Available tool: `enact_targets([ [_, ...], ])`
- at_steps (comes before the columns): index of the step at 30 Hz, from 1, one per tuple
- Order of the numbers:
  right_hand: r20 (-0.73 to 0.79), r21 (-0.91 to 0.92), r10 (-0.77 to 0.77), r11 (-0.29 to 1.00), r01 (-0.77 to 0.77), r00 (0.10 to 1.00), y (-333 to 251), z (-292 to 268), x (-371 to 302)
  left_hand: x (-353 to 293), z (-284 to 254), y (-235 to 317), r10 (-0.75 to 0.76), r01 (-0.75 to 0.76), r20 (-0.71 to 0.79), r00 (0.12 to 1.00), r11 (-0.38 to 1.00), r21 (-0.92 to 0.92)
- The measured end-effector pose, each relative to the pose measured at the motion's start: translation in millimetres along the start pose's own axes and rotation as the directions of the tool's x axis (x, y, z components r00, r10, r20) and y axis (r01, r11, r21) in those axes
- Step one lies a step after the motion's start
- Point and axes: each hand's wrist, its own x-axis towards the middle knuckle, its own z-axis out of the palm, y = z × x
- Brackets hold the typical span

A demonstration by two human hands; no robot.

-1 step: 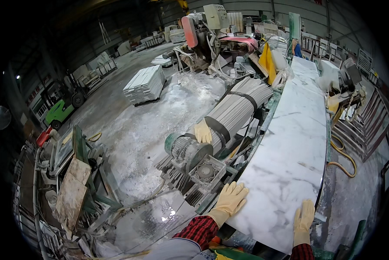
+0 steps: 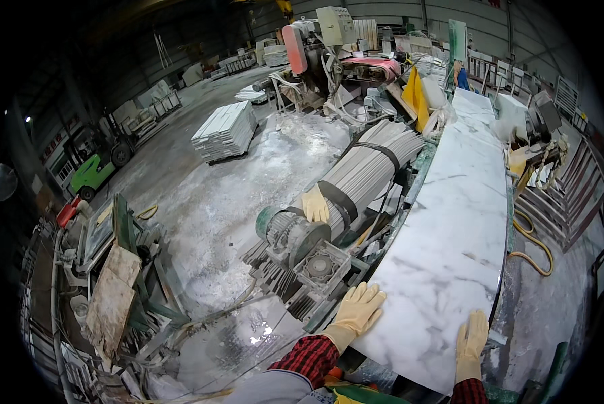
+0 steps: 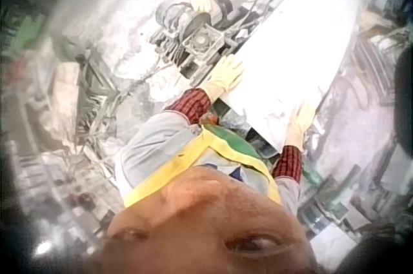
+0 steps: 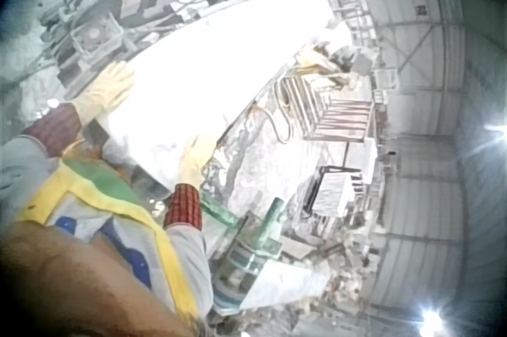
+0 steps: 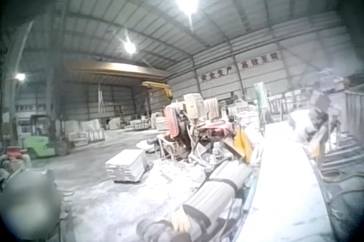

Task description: The person repeatedly lifts large white stone slabs and places them onto a conveyor belt for polishing. They adjust their gloves mid-task and continue handling the slabs one at a time.

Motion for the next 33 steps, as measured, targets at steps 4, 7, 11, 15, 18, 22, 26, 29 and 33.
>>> enact_targets([
  [4, 0.002, 0.002, -0.013, 1.000, 0.013, 1.000, -3, -3, -2, -6, 5, -4, 0.001, -0.001, -0.017, 1.000, 1.000, -0.015],
  [7, -0.010, 0.007, -0.009, 1.000, 0.009, 1.000, -1, -2, -10, -8, 7, -4, 0.007, -0.007, -0.021, 1.000, 1.000, -0.007],
  [11, -0.038, 0.012, -0.031, 0.999, 0.032, 0.999, -4, -3, -36, -9, 6, -4, 0.017, -0.017, -0.014, 1.000, 1.000, -0.011],
  [15, -0.018, 0.009, 0.004, 1.000, -0.004, 1.000, -31, -25, -74, -12, 4, -5, 0.008, -0.008, 0.008, 1.000, 0.999, -0.036],
  [18, -0.028, 0.056, -0.035, 0.998, 0.037, 0.999, -44, -40, -109, -14, 1, -3, 0.002, -0.002, 0.008, 1.000, 0.999, -0.035],
  [22, -0.004, 0.109, -0.042, 0.993, 0.042, 0.999, -60, -59, -151, -18, -3, -1, -0.006, 0.006, 0.005, 1.000, 1.000, -0.011],
  [26, 0.038, 0.113, -0.062, 0.992, 0.058, 0.997, -78, -86, -178, -19, -1, 0, 0.004, -0.004, 0.000, 1.000, 1.000, -0.014],
  [29, -0.014, 0.143, -0.148, 0.978, 0.149, 0.989, -91, -106, -185, -21, -3, 1, -0.014, 0.014, 0.020, 1.000, 1.000, -0.002],
  [33, -0.056, 0.157, -0.204, 0.965, 0.210, 0.977, -102, -120, -190, -25, -1, -1, -0.009, 0.009, -0.001, 1.000, 1.000, -0.001],
])
